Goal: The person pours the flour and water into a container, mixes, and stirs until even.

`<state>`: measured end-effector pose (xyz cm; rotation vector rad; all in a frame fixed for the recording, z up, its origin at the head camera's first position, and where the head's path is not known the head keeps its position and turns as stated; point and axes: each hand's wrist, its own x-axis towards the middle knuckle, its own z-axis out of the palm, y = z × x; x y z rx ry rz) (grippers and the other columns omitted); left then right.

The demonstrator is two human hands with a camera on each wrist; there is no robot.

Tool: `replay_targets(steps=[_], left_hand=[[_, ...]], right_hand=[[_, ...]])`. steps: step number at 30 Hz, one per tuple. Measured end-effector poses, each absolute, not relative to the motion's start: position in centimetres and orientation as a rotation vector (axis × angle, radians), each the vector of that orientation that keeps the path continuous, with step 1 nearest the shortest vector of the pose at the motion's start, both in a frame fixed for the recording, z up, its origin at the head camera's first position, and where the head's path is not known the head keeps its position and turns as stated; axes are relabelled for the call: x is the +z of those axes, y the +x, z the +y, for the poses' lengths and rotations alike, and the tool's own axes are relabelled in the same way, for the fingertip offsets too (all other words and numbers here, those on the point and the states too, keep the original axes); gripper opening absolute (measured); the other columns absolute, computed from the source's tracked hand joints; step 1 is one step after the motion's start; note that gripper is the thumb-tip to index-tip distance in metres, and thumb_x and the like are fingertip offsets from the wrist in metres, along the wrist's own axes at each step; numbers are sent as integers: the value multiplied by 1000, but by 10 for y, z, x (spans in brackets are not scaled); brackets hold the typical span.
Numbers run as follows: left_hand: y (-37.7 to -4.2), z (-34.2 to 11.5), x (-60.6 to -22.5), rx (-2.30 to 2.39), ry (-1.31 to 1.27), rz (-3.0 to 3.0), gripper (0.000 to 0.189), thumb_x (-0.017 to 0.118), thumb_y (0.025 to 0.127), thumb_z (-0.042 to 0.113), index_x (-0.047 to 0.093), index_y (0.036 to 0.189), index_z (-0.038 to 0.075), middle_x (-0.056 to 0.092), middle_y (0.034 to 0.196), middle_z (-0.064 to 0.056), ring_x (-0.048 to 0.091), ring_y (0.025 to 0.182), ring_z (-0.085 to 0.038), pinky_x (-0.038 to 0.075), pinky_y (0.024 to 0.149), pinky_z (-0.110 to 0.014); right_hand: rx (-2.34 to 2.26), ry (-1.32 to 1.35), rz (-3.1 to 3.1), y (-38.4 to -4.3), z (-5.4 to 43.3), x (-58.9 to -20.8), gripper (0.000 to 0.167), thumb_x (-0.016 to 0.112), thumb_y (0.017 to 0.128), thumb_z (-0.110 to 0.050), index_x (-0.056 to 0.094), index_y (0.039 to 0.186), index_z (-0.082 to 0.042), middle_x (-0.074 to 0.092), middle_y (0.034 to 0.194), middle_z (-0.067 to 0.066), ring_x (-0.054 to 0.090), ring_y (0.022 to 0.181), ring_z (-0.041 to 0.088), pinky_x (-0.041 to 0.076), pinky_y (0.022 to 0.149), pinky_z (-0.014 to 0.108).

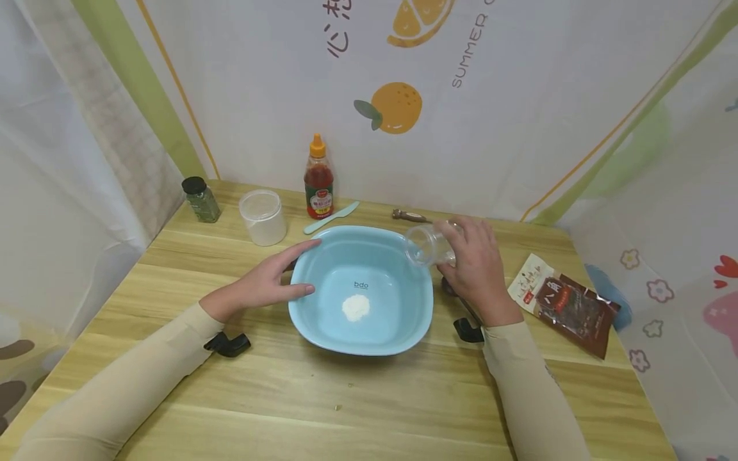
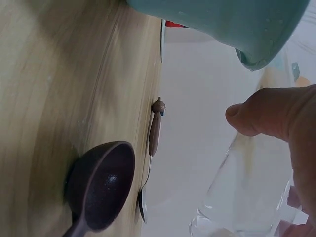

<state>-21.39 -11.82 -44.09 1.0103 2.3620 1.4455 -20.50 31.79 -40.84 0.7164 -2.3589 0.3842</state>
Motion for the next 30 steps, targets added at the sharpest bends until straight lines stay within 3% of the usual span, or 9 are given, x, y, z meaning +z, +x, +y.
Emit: replay_targets(steps=[10, 30], left_hand=[[-215, -118, -440, 1445, 999, 2366, 94, 82, 99, 26, 30, 175, 7, 48, 169, -17, 62, 141, -36, 56, 114, -52], [-216, -119, -441, 1425, 1013, 2369, 93, 81, 100, 28, 31, 175, 7, 50, 168, -17, 62, 141, -35, 55, 114, -54]], right_hand=[[341, 640, -2422, -203, 315, -406, 80, 97, 78, -3, 59, 147, -15, 58, 142, 30, 53, 134, 56, 25, 127, 79], [311, 648, -2387, -202, 313, -405, 79, 97, 78, -2, 60, 147, -15, 57, 143, 31, 51, 138, 57, 24, 125, 82]])
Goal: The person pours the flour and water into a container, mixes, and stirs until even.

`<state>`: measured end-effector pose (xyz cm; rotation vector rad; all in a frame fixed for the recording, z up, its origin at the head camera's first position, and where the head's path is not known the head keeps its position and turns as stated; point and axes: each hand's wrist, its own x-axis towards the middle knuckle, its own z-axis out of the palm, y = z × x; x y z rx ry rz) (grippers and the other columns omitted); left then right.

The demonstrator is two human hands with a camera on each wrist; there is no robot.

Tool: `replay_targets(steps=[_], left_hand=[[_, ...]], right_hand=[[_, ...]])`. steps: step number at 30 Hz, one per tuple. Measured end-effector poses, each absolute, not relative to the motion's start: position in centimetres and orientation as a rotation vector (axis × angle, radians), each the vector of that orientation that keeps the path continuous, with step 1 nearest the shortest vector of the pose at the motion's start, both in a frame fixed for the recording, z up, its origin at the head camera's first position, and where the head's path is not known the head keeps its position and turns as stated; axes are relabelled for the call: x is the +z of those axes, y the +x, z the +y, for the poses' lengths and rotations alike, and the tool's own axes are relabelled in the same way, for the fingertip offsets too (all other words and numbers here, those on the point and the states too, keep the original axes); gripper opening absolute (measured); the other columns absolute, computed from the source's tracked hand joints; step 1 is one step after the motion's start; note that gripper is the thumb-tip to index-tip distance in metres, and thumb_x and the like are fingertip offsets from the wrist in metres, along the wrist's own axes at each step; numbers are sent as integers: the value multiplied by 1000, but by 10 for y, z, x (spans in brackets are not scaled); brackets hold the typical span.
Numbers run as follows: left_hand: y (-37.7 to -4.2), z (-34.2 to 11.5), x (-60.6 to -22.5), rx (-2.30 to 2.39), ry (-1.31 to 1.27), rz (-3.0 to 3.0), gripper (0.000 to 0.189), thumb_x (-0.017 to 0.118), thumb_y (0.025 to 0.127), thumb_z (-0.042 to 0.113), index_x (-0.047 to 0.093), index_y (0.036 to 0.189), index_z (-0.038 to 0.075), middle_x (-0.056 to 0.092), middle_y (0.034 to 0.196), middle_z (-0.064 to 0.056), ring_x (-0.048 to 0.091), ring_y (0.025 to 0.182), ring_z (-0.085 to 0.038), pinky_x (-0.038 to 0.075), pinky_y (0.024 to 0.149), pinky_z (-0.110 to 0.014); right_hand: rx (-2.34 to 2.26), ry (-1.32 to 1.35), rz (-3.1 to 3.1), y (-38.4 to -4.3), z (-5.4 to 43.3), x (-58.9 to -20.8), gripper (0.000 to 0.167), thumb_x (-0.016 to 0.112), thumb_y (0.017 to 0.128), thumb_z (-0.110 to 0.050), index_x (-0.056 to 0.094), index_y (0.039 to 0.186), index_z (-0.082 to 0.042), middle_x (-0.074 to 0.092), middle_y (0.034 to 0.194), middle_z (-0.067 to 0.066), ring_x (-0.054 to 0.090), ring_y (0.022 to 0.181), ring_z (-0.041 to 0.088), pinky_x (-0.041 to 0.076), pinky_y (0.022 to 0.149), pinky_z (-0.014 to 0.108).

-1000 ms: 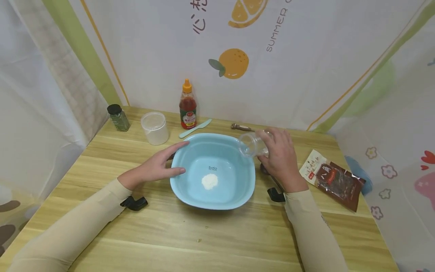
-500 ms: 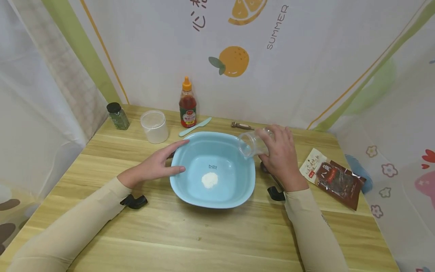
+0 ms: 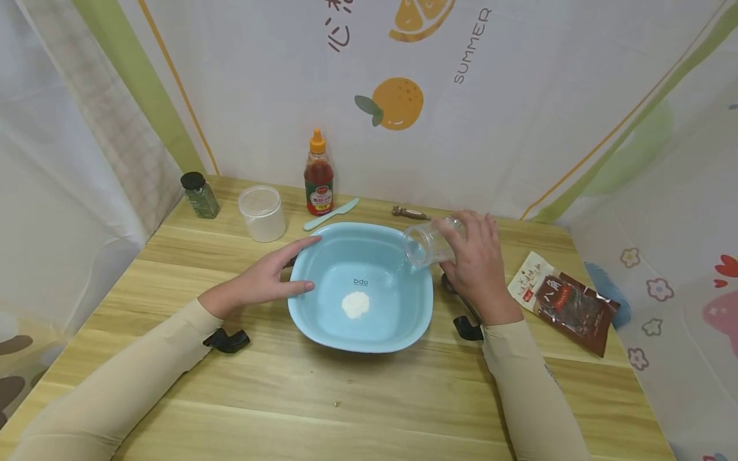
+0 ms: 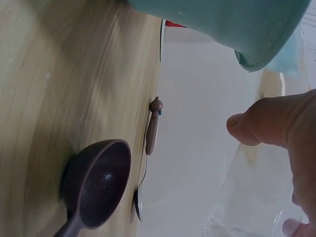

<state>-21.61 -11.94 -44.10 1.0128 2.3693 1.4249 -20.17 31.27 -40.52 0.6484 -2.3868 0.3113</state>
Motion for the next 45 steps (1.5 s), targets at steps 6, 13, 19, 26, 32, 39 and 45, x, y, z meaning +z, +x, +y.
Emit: replay_targets(steps=[6, 13, 19, 26, 32, 39, 45], left_hand=[[-217, -119, -441, 1416, 1015, 2377, 92, 80, 100, 28, 31, 174, 6, 50, 168, -17, 62, 141, -34, 54, 115, -54], [-217, -119, -441, 1417, 1023, 2372, 93, 80, 100, 28, 30, 175, 6, 49, 169, -17, 62, 142, -35, 55, 115, -53], [-218, -119, -442, 1426, 1036, 2360, 92, 80, 100, 27, 30, 175, 5, 49, 169, -17, 62, 142, -35, 55, 115, -53], [-218, -119, -443, 1427, 1034, 2358, 92, 80, 100, 28, 31, 175, 6, 49, 169, -17, 61, 143, -35, 54, 116, -54], [-217, -119, -442, 1430, 1025, 2368, 93, 80, 99, 30, 32, 174, 6, 48, 169, -17, 61, 143, -35, 54, 116, -55], [-217, -120, -441, 1442, 1028, 2356, 93, 80, 99, 29, 32, 174, 6, 48, 169, -17, 60, 143, -36, 55, 115, -54], [-217, -120, -442, 1434, 1030, 2366, 93, 81, 99, 29, 32, 174, 6, 48, 169, -17, 61, 143, -35, 55, 115, -54]], right_hand=[[303, 640, -2388, -201, 313, -405, 80, 97, 78, -2, 60, 147, -17, 56, 144, 32, 50, 139, 58, 23, 125, 82], [299, 638, -2383, -201, 313, -405, 79, 95, 78, 0, 61, 147, -17, 56, 144, 32, 50, 138, 58, 24, 124, 83], [298, 640, -2388, -201, 313, -405, 80, 96, 78, 0, 60, 147, -17, 55, 144, 33, 50, 138, 59, 23, 125, 82], [291, 647, -2378, -200, 313, -405, 79, 95, 78, 0, 60, 147, -17, 56, 143, 34, 51, 137, 60, 23, 124, 82], [281, 645, -2381, -201, 312, -405, 79, 94, 80, -1, 59, 148, -18, 56, 144, 33, 49, 140, 59, 23, 124, 82], [280, 646, -2374, -200, 311, -404, 79, 94, 79, 1, 59, 148, -18, 56, 144, 33, 49, 139, 59, 24, 123, 84], [281, 642, -2377, -200, 311, -403, 79, 95, 80, 0, 59, 148, -18, 56, 144, 33, 49, 140, 58, 23, 124, 84]])
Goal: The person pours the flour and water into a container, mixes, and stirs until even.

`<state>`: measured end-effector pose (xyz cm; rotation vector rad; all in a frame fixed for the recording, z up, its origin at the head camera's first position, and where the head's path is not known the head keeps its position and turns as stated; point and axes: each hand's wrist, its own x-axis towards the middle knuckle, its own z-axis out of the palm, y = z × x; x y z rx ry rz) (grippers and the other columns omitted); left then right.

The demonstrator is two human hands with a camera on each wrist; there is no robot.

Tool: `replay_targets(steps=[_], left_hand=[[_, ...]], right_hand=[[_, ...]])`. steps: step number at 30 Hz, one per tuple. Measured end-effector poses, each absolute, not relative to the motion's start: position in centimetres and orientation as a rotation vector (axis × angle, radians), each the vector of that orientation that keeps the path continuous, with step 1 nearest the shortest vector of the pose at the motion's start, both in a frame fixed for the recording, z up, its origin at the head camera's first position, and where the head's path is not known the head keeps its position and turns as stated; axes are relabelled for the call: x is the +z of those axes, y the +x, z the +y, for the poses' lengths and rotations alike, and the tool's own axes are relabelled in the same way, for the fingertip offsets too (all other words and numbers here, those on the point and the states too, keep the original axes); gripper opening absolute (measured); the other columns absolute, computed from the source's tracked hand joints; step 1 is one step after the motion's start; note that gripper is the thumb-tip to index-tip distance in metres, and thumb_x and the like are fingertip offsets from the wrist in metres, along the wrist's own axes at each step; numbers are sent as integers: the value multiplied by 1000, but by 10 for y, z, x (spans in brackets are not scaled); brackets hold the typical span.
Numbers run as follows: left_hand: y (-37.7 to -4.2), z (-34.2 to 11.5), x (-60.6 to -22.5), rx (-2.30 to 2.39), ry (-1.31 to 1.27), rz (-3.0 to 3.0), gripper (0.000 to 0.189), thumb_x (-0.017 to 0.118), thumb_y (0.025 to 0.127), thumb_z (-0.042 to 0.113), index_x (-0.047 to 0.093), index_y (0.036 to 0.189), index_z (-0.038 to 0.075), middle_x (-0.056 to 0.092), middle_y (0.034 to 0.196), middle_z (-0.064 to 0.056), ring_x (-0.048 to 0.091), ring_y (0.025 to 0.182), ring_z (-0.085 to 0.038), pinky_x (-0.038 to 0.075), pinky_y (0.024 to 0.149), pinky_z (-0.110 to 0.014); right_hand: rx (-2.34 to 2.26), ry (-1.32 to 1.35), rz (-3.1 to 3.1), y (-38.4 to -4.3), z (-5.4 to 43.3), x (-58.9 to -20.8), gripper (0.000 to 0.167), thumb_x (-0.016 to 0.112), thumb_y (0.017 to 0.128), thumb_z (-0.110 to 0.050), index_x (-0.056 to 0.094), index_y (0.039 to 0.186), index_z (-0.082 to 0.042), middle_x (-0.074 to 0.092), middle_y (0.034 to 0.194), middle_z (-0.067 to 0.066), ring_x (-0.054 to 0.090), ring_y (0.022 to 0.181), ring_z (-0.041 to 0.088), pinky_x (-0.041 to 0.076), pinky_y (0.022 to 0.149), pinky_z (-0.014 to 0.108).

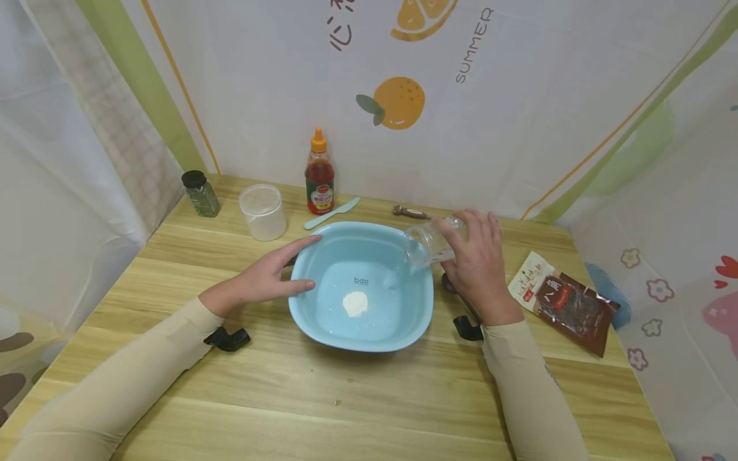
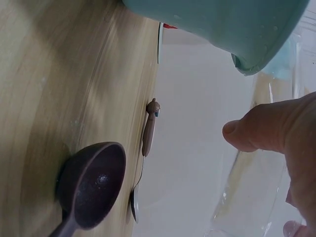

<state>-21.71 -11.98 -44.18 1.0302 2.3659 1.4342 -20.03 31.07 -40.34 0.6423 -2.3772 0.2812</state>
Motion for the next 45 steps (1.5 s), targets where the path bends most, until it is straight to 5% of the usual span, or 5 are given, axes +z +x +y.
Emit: replay_targets(steps=[12, 22, 32, 38, 45], left_hand=[[-219, -118, -441, 1434, 1048, 2358, 93, 80, 100, 28, 30, 175, 5, 46, 170, -18, 60, 144, -37, 56, 114, -54], [-220, -117, -441, 1421, 1052, 2360, 93, 80, 100, 28, 30, 175, 5, 48, 169, -18, 61, 142, -36, 56, 113, -53], [-219, -115, -441, 1418, 1056, 2363, 93, 80, 100, 29, 29, 175, 6, 47, 170, -17, 61, 143, -36, 55, 114, -54], [-218, -117, -440, 1429, 1038, 2356, 93, 80, 100, 28, 29, 175, 7, 46, 170, -17, 60, 144, -37, 56, 114, -54], [-216, -119, -440, 1437, 1022, 2360, 94, 81, 99, 27, 29, 175, 7, 45, 171, -16, 60, 144, -37, 55, 115, -54]], right_hand=[[486, 630, -2386, -201, 312, -402, 76, 91, 78, 2, 57, 145, -7, 58, 137, 33, 54, 124, 59, 41, 108, 74], [1063, 301, -2523, -199, 318, -394, 94, 95, 83, 0, 44, 162, -9, 58, 151, 29, 54, 140, 53, 43, 112, 74], [1368, 35, -2517, -210, 337, -389, 102, 94, 92, -17, 30, 171, -22, 56, 156, 14, 54, 132, 30, 51, 96, 33], [1590, 27, -2435, -231, 353, -392, 98, 90, 96, -15, 27, 170, -26, 55, 160, 21, 57, 148, 38, 52, 116, 45], [1659, -13, -2361, -251, 367, -397, 96, 90, 96, -13, 29, 169, -21, 60, 153, 11, 59, 141, 31, 55, 104, 29]])
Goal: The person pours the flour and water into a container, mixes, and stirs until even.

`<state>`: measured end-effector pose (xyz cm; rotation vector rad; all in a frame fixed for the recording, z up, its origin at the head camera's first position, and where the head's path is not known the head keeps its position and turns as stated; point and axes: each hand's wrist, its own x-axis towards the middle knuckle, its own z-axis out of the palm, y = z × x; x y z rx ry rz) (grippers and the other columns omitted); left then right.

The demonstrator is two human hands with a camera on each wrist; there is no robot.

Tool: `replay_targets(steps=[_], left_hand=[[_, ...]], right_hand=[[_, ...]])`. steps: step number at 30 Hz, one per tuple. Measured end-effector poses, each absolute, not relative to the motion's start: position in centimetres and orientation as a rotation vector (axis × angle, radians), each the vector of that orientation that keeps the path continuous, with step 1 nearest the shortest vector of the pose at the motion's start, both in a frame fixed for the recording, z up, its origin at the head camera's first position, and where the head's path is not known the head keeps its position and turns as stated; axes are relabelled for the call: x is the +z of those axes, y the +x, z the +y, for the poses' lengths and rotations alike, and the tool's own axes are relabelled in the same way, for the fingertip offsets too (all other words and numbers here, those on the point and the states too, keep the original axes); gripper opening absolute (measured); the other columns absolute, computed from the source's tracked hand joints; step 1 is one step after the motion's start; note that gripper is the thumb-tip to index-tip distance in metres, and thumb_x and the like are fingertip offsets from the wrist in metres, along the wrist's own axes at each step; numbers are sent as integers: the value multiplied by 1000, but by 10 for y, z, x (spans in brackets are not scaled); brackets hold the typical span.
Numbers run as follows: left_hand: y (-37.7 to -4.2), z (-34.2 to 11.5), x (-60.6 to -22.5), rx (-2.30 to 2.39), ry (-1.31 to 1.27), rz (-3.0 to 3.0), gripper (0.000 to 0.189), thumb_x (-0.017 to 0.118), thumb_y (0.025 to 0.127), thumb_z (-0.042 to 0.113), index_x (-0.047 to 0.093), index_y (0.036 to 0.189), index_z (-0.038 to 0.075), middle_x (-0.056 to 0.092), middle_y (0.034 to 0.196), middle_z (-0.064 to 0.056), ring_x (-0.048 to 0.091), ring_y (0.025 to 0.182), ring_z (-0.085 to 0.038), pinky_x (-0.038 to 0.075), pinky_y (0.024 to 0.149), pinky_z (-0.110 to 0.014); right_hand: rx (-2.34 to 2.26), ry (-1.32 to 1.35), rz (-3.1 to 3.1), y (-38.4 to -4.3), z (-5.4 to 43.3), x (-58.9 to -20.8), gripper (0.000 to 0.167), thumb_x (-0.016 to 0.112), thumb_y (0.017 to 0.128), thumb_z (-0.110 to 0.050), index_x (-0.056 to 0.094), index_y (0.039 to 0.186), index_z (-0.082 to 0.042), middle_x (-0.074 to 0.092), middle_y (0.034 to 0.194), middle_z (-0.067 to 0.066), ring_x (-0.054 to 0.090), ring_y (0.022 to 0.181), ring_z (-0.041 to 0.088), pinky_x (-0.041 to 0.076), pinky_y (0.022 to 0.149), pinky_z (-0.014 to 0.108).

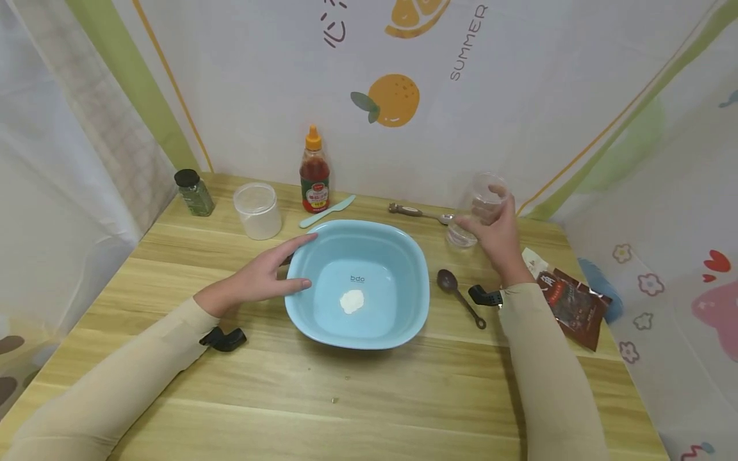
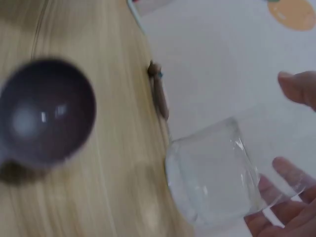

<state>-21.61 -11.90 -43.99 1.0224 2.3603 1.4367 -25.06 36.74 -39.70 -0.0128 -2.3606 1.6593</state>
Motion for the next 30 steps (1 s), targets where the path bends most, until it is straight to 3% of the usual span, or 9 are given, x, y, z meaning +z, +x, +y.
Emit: replay_targets(steps=[4, 11, 18, 25, 30], left_hand=[[-215, -120, -440, 1433, 1020, 2368, 94, 81, 99, 27, 29, 176, 7, 45, 172, -16, 60, 145, -36, 54, 116, -54], [-216, -121, -441, 1432, 1033, 2361, 94, 80, 100, 27, 28, 176, 6, 45, 172, -17, 59, 145, -37, 54, 116, -54], [-217, -120, -442, 1426, 1039, 2369, 94, 80, 100, 27, 29, 175, 5, 46, 171, -17, 60, 144, -36, 54, 115, -53], [-217, -120, -441, 1437, 1036, 2362, 94, 81, 100, 26, 29, 175, 4, 46, 171, -18, 60, 144, -36, 54, 116, -54], [-217, -120, -442, 1439, 1044, 2354, 93, 81, 100, 25, 29, 175, 4, 45, 171, -18, 59, 145, -37, 54, 116, -54]], right_hand=[[1689, -26, -2332, -258, 370, -399, 96, 91, 95, -12, 31, 168, -21, 60, 153, 14, 59, 140, 33, 55, 100, 24], [1675, -88, -2378, -264, 372, -405, 98, 91, 96, -20, 27, 170, -20, 58, 155, 16, 56, 144, 40, 55, 104, 31], [1690, -118, -2395, -263, 373, -411, 99, 92, 95, -20, 28, 170, -19, 60, 151, 10, 58, 144, 36, 55, 105, 30], [1716, -90, -2377, -259, 370, -417, 97, 91, 96, -19, 29, 169, -20, 56, 158, 22, 58, 143, 35, 55, 105, 27], [1708, -95, -2373, -256, 370, -420, 98, 92, 95, -19, 28, 170, -18, 55, 157, 24, 58, 142, 36, 54, 105, 26]])
